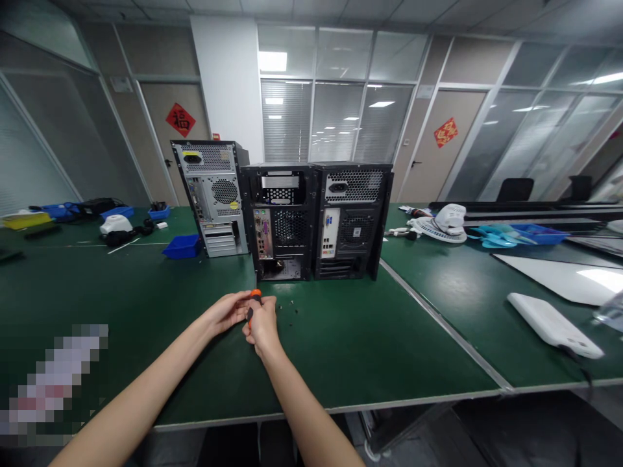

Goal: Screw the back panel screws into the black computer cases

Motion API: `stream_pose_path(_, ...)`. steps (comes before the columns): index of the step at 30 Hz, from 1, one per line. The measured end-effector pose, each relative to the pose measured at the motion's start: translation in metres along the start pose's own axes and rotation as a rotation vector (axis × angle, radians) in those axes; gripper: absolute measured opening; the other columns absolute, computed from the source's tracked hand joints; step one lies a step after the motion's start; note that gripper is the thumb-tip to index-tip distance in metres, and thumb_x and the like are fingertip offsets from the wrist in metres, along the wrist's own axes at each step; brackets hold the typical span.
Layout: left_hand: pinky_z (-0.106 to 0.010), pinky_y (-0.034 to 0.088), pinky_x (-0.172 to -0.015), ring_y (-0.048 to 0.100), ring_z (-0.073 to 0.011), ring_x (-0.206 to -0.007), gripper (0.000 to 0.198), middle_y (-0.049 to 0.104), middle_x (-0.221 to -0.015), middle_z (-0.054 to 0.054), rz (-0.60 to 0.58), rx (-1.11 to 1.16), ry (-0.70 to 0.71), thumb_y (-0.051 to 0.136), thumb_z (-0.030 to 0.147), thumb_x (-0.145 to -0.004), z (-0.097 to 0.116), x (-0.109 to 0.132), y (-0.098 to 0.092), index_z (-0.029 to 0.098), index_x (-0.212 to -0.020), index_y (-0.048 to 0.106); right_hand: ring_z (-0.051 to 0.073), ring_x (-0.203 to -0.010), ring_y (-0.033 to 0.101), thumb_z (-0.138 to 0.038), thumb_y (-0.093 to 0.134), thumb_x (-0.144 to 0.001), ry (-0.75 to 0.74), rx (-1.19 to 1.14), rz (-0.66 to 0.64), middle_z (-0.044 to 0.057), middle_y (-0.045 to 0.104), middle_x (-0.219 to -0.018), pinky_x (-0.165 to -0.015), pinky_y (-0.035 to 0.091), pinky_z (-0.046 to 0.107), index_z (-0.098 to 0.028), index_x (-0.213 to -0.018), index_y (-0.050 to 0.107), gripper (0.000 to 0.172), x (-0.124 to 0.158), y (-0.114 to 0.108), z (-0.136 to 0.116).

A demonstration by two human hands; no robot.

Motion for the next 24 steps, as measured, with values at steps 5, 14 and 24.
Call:
stream_pose_path(5, -0.016, 0.049, -0.051, 0.059, -0.0075, -0.05, 0.014, 0.064, -0.06, -0.005, 0.009, -0.009, -0.001, 0.055, 0.015, -0.081, 0.0011, 0.0015, 0.0008, 0.007, -0.083, 0.066, 0.005, -0.023, 0.033, -0.029, 0.041, -0.079, 0.027, -0.123, -0.008, -0.012, 0.042, -0.051, -0.023, 0.012, 0.012, -0.024, -0.086, 0.028, 0.015, 0.0007, 0.0028, 0.0009)
stream_pose_path(14, -0.015, 0.047, -0.048, 0.056, -0.0068, -0.046, 0.011, 0.061, -0.056, -0.003, 0.022, -0.011, 0.019, 0.057, 0.015, -0.079, 0.0028, 0.0028, 0.0009, 0.008, -0.077, 0.066, 0.005, -0.026, 0.035, -0.03, 0.043, -0.076, 0.028, -0.312, -0.026, -0.01, 0.045, -0.05, -0.025, 0.014, 0.013, -0.023, -0.082, 0.03, 0.016, 0.0022, 0.0054, 0.0036)
stream_pose_path(24, -0.015, 0.046, -0.045, 0.054, -0.0063, -0.043, 0.012, 0.059, -0.055, -0.002, 0.018, -0.021, 0.026, 0.056, 0.015, -0.08, 0.0043, 0.005, 0.0023, 0.008, -0.078, 0.065, 0.004, -0.029, 0.035, -0.033, 0.049, -0.074, 0.032, -0.432, -0.064, -0.007, 0.046, -0.05, -0.027, 0.014, 0.014, -0.022, -0.075, 0.035, 0.018, 0.0029, 0.0068, 0.0054)
Point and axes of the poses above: each hand's wrist, its own x-axis away from the middle knuckle, its own y-axis out of the palm, z = x × y, the point moved 1 cm from there along -x, towards the middle knuckle
